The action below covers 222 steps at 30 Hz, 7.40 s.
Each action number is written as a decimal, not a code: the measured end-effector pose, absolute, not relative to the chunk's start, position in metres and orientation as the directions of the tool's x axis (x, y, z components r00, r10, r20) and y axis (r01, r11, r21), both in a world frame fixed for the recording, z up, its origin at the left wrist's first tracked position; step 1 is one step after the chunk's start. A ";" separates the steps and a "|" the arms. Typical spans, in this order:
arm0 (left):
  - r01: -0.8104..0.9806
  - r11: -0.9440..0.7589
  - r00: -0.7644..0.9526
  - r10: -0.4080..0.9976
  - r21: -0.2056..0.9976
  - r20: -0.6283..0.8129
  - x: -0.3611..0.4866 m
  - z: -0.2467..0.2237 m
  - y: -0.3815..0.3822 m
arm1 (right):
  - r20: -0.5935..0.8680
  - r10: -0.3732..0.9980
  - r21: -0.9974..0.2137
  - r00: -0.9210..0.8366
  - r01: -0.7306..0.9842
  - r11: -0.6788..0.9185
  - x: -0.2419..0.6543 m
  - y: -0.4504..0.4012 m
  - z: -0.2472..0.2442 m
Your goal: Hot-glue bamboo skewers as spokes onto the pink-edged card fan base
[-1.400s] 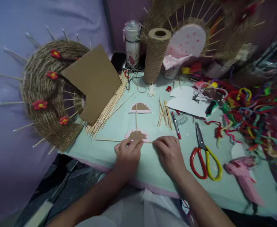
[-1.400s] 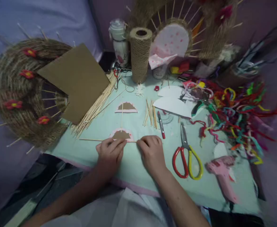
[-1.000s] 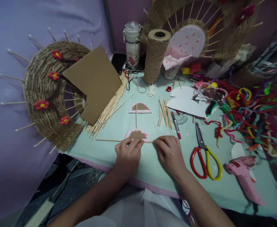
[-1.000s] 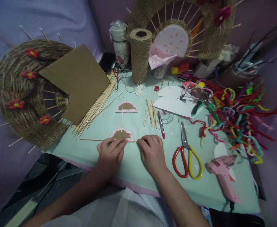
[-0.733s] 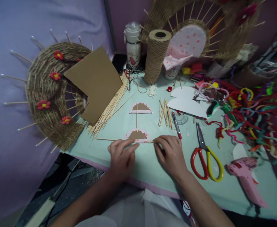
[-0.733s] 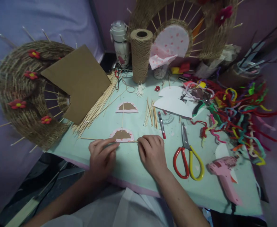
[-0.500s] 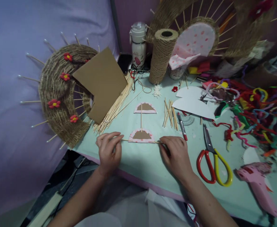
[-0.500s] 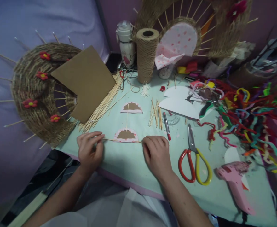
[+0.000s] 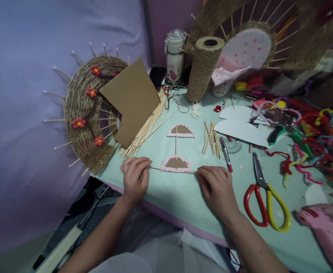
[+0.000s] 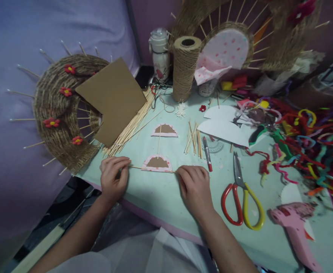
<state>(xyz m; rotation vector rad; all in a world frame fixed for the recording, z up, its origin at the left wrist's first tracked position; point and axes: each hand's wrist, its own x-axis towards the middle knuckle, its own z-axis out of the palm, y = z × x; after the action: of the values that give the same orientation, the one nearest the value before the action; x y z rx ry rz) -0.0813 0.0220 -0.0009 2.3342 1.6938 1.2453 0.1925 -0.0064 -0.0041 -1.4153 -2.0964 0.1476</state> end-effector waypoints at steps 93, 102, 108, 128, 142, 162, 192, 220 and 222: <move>0.751 -0.598 0.461 0.779 0.281 0.426 -0.022 0.009 0.030 | 0.416 0.852 -0.398 -0.319 0.778 0.485 0.190 -0.002 -0.009; 0.754 -0.593 0.465 0.786 0.283 0.409 -0.022 0.009 0.030 | 0.392 0.861 -0.408 -0.323 0.778 0.478 0.188 -0.003 -0.008; 0.752 -0.592 0.467 0.789 0.290 0.399 -0.023 0.010 0.030 | 0.386 0.863 -0.408 -0.325 0.779 0.476 0.188 -0.002 -0.007; 0.752 -0.591 0.466 0.790 0.293 0.398 -0.023 0.010 0.028 | 0.399 0.853 -0.372 -0.338 0.790 0.487 0.186 0.001 -0.006; 0.734 -0.618 0.442 0.749 0.281 0.494 -0.023 0.012 0.023 | 0.440 0.846 -0.373 -0.302 0.795 0.478 0.193 -0.006 -0.003; 0.646 -0.725 0.631 0.683 0.239 0.367 -0.112 0.016 0.049 | 0.285 0.699 -0.076 -0.656 0.711 0.699 0.215 0.009 0.010; 0.603 -0.768 0.684 0.637 0.215 0.355 -0.117 0.008 0.052 | 0.293 0.675 -0.135 -0.677 0.670 0.730 0.219 0.012 0.011; 0.596 -0.778 0.693 0.624 0.202 0.361 -0.117 0.003 0.052 | 0.340 0.678 -0.098 -0.652 0.693 0.715 0.217 0.012 0.011; 0.592 -0.778 0.692 0.625 0.210 0.362 -0.117 0.004 0.052 | 0.342 0.677 -0.095 -0.652 0.693 0.715 0.217 0.012 0.010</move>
<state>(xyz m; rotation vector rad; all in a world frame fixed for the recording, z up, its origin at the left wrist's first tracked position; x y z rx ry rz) -0.1170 0.0521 0.0035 2.8190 1.0153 0.6458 0.2167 0.0122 0.0103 -1.0658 -2.5687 -0.0627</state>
